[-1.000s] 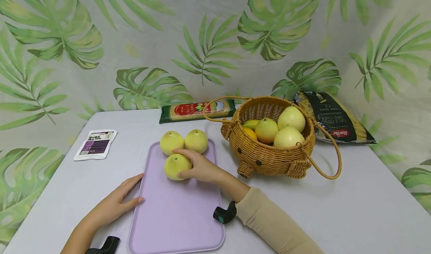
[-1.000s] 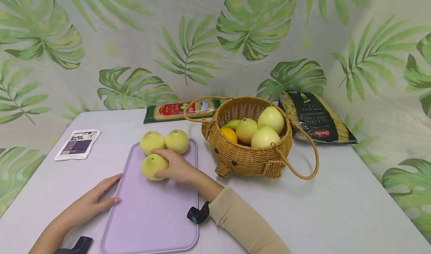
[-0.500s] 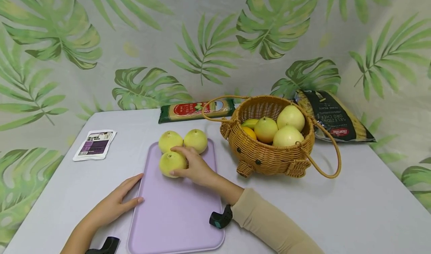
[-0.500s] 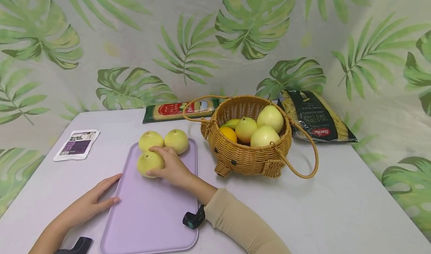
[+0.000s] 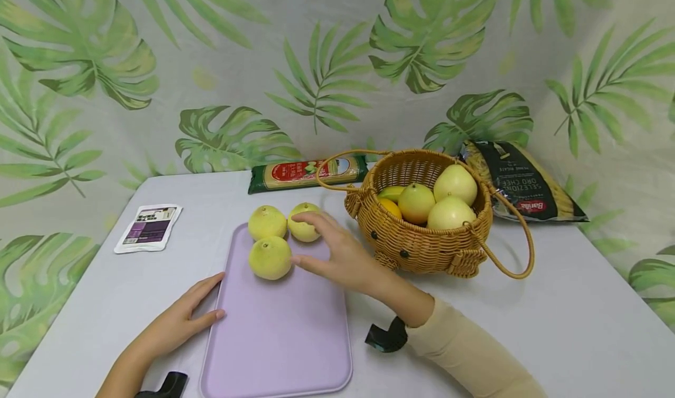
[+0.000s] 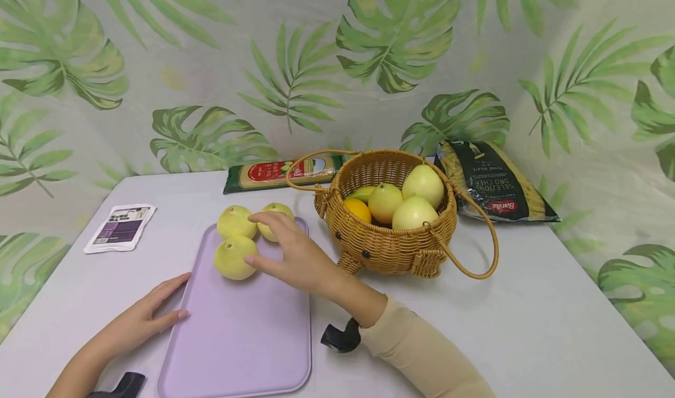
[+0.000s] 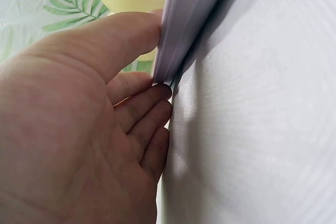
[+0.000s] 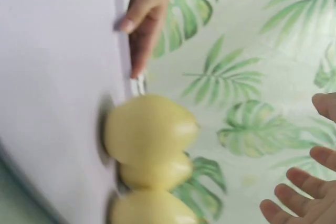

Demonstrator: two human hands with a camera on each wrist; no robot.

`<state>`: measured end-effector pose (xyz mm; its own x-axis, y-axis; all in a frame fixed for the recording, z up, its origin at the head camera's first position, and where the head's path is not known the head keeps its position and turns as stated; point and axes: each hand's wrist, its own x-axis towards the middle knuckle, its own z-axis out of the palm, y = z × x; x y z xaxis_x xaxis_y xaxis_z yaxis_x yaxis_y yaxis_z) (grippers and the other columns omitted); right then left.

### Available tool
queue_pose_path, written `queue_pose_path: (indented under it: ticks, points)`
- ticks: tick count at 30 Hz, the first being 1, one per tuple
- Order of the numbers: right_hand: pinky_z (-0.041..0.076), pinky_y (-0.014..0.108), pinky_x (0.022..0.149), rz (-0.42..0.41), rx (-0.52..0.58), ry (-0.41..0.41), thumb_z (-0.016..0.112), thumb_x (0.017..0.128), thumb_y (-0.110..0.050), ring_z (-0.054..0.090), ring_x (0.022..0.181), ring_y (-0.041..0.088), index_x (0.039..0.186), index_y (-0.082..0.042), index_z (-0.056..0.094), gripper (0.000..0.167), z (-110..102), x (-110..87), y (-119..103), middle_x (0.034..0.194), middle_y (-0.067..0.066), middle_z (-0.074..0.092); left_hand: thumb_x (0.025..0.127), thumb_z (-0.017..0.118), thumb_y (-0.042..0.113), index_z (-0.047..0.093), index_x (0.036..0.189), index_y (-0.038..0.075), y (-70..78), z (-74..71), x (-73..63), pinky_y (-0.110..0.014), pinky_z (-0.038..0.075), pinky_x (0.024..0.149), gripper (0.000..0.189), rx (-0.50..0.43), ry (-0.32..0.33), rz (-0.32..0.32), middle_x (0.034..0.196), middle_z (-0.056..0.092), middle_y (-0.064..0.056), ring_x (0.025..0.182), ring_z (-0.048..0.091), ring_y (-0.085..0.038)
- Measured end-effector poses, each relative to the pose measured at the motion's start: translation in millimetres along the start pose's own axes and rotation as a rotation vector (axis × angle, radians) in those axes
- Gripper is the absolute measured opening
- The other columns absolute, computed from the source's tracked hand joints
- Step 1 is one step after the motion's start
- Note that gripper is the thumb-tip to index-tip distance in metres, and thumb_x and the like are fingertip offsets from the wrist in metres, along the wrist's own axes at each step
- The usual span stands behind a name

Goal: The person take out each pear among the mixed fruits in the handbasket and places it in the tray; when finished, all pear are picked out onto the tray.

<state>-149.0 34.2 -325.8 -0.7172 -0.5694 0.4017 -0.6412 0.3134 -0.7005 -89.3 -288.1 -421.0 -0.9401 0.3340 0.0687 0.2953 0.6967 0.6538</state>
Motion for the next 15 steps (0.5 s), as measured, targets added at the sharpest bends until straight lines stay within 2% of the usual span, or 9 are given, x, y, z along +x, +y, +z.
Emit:
queue_pose_path:
  ticks: [3, 6, 8, 11, 13, 15]
  points:
    - [0.028, 0.034, 0.1, -0.13, -0.072, 0.076, 0.067, 0.083, -0.023, 0.034, 0.123, 0.015, 0.13, -0.01, 0.042, 0.055, -28, -12.9, -5, 0.131, 0.003, 0.042, 0.086, 0.06, 0.033, 0.03, 0.141, 0.013, 1.3, -0.8, -0.1, -0.003, 0.011, 0.09, 0.066, -0.001, -0.005, -0.009, 0.136, 0.036, -0.01, 0.125, 0.028, -0.031]
    - [0.029, 0.036, 0.099, -0.244, -0.143, 0.151, 0.062, 0.086, -0.029, 0.037, 0.121, 0.021, 0.128, -0.005, 0.043, 0.052, -54, -25.3, -2, 0.129, 0.008, 0.044, 0.086, 0.061, 0.032, 0.03, 0.141, 0.012, 2.1, -1.2, -0.1, -0.003, 0.011, 0.09, 0.066, -0.011, -0.008, -0.013, 0.136, 0.036, -0.011, 0.124, 0.028, -0.035]
    - [0.03, 0.037, 0.099, -0.287, -0.193, 0.194, 0.058, 0.087, -0.034, 0.039, 0.12, 0.024, 0.127, -0.003, 0.044, 0.052, -70, -32.4, 4, 0.127, 0.011, 0.046, 0.086, 0.06, 0.033, 0.03, 0.141, 0.012, 2.6, -1.4, -0.3, -0.004, 0.011, 0.09, 0.066, -0.015, -0.012, -0.016, 0.137, 0.035, -0.011, 0.124, 0.028, -0.035]
    - [0.03, 0.037, 0.099, -0.266, -0.267, 0.229, 0.057, 0.088, -0.036, 0.039, 0.119, 0.025, 0.127, -0.003, 0.045, 0.052, -92, -42.9, 14, 0.126, 0.011, 0.046, 0.086, 0.06, 0.032, 0.03, 0.141, 0.012, 3.4, -1.6, -0.4, -0.007, 0.013, 0.092, 0.066, -0.018, -0.012, -0.013, 0.137, 0.035, -0.011, 0.125, 0.028, -0.035]
    - [0.03, 0.037, 0.098, -0.216, -0.317, 0.242, 0.061, 0.086, -0.03, 0.038, 0.119, 0.025, 0.127, -0.005, 0.045, 0.051, -106, -50.0, 22, 0.127, 0.01, 0.046, 0.086, 0.06, 0.032, 0.03, 0.141, 0.013, 4.1, -1.6, -0.7, -0.007, 0.014, 0.093, 0.066, -0.016, -0.01, -0.015, 0.137, 0.035, -0.01, 0.124, 0.028, -0.035]
    - [0.037, 0.039, 0.091, -0.157, -0.361, 0.252, 0.066, 0.083, -0.022, 0.039, 0.118, 0.024, 0.128, -0.007, 0.044, 0.052, -118, -57.2, 29, 0.127, 0.008, 0.045, 0.086, 0.06, 0.032, 0.03, 0.141, 0.013, 4.9, -1.7, -0.9, -0.007, 0.014, 0.093, 0.065, -0.015, -0.008, -0.009, 0.136, 0.036, -0.011, 0.124, 0.028, -0.035]
